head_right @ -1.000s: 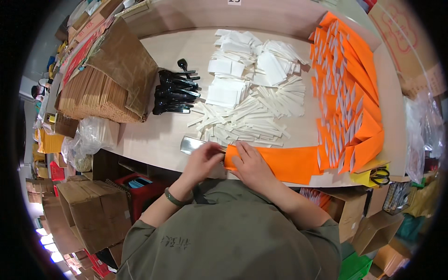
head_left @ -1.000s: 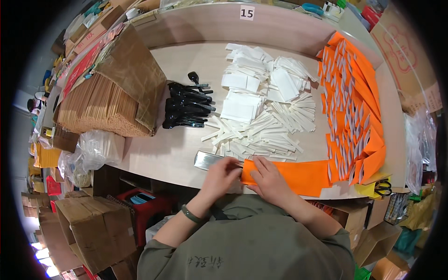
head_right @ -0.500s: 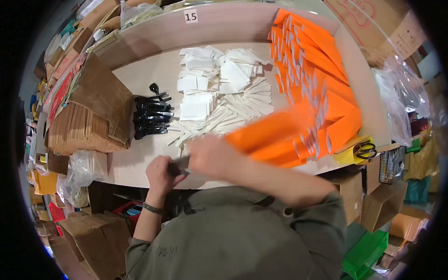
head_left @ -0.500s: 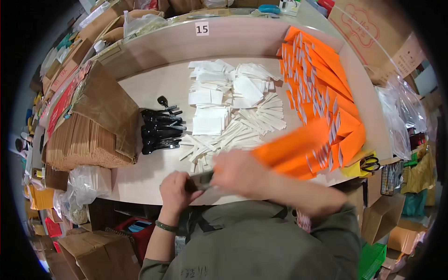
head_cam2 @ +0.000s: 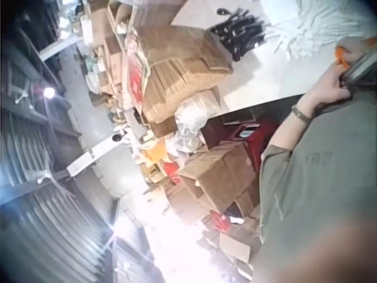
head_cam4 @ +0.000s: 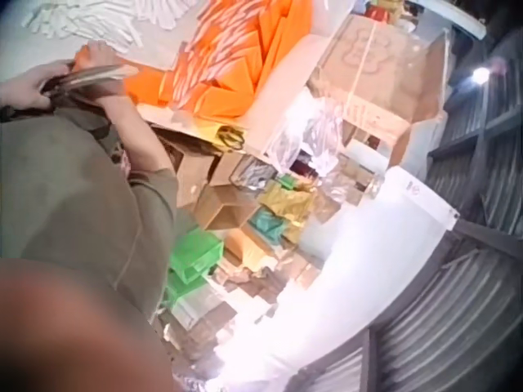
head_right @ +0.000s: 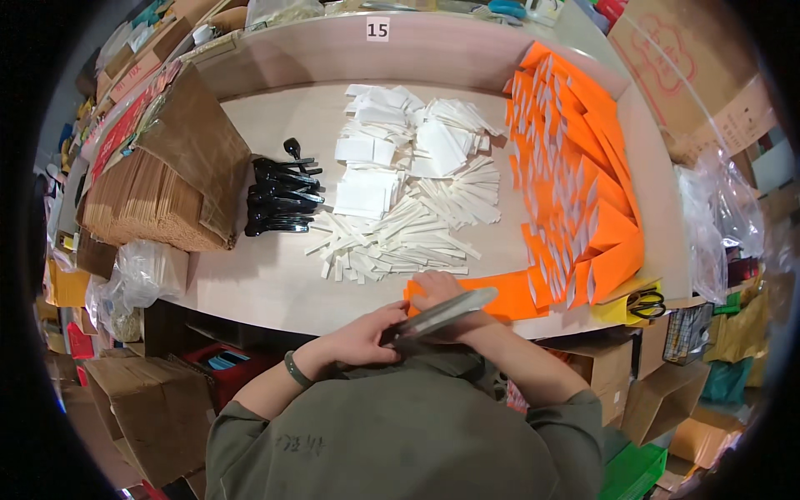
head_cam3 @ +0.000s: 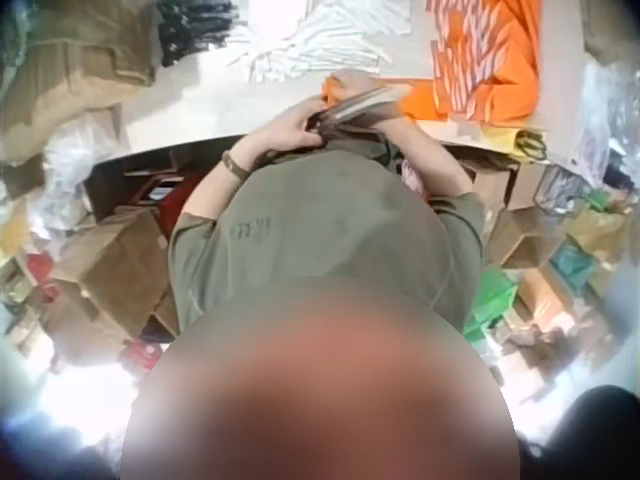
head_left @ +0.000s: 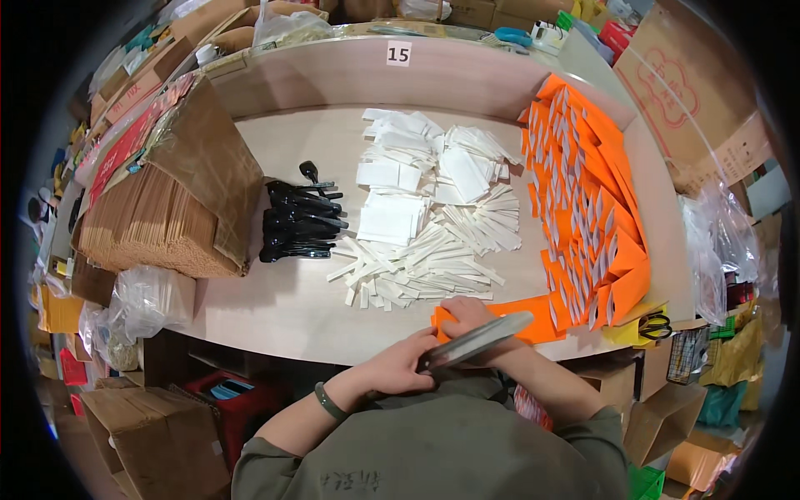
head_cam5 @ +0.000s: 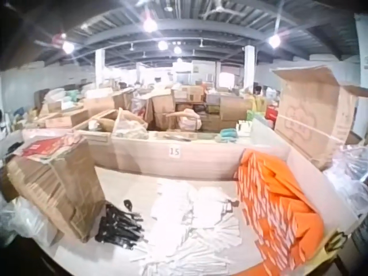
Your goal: Putting black plastic spoons into orange bags at a packaging station.
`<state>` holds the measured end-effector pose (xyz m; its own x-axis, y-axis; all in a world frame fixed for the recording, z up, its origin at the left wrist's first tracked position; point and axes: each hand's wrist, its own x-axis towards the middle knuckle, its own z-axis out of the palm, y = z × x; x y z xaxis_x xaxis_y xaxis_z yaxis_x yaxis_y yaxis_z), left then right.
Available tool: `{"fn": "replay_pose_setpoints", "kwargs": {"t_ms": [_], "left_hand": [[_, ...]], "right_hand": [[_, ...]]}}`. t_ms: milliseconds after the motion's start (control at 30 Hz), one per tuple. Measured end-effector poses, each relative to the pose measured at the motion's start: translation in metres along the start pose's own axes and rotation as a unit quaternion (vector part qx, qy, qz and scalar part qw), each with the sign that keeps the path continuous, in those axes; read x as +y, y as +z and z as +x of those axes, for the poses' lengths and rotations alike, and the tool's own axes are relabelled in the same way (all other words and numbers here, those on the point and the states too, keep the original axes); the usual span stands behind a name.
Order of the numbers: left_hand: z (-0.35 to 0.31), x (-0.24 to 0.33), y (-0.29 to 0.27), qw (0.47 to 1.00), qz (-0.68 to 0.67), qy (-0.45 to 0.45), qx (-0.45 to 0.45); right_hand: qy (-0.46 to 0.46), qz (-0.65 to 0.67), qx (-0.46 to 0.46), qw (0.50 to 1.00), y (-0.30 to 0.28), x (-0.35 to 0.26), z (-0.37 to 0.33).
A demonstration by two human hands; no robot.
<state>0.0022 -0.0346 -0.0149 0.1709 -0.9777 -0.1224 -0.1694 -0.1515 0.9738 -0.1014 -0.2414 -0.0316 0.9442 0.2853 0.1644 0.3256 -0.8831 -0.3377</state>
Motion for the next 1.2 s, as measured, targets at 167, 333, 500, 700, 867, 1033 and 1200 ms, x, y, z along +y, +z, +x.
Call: {"fn": "replay_pose_setpoints", "kwargs": {"t_ms": [167, 333, 500, 700, 867, 1033, 1200], "left_hand": [[-0.032, -0.007, -0.024, 0.918, 0.218, -0.231, 0.238], [-0.057, -0.013, -0.022, 0.874, 0.363, -0.185, 0.267], [-0.076, -0.002, -0.038, 0.903, 0.375, -0.165, 0.13], [-0.04, 0.0, -0.054, 0.919, 0.381, -0.072, 0.075], [-0.037, -0.01, -0.055, 0.902, 0.392, 0.071, 0.166], [-0.052, -0.019, -0.067, 0.896, 0.383, 0.04, 0.22], [-0.097, -0.037, -0.088, 0.866, 0.337, -0.068, 0.364]], "right_hand": [[0.202, 0.043, 0.036, 0.978, -0.004, -0.028, 0.008], [0.332, 0.054, -0.094, 0.937, 0.009, -0.031, 0.023], [0.386, 0.137, -0.056, 0.91, 0.01, -0.024, 0.028], [0.273, 0.17, -0.052, 0.945, 0.015, -0.049, 0.057], [0.201, 0.079, 0.1, 0.971, 0.003, -0.012, 0.128], [0.174, 0.02, 0.063, 0.983, 0.034, 0.018, 0.146], [0.137, -0.011, 0.024, 0.99, 0.022, 0.011, 0.129]]}}
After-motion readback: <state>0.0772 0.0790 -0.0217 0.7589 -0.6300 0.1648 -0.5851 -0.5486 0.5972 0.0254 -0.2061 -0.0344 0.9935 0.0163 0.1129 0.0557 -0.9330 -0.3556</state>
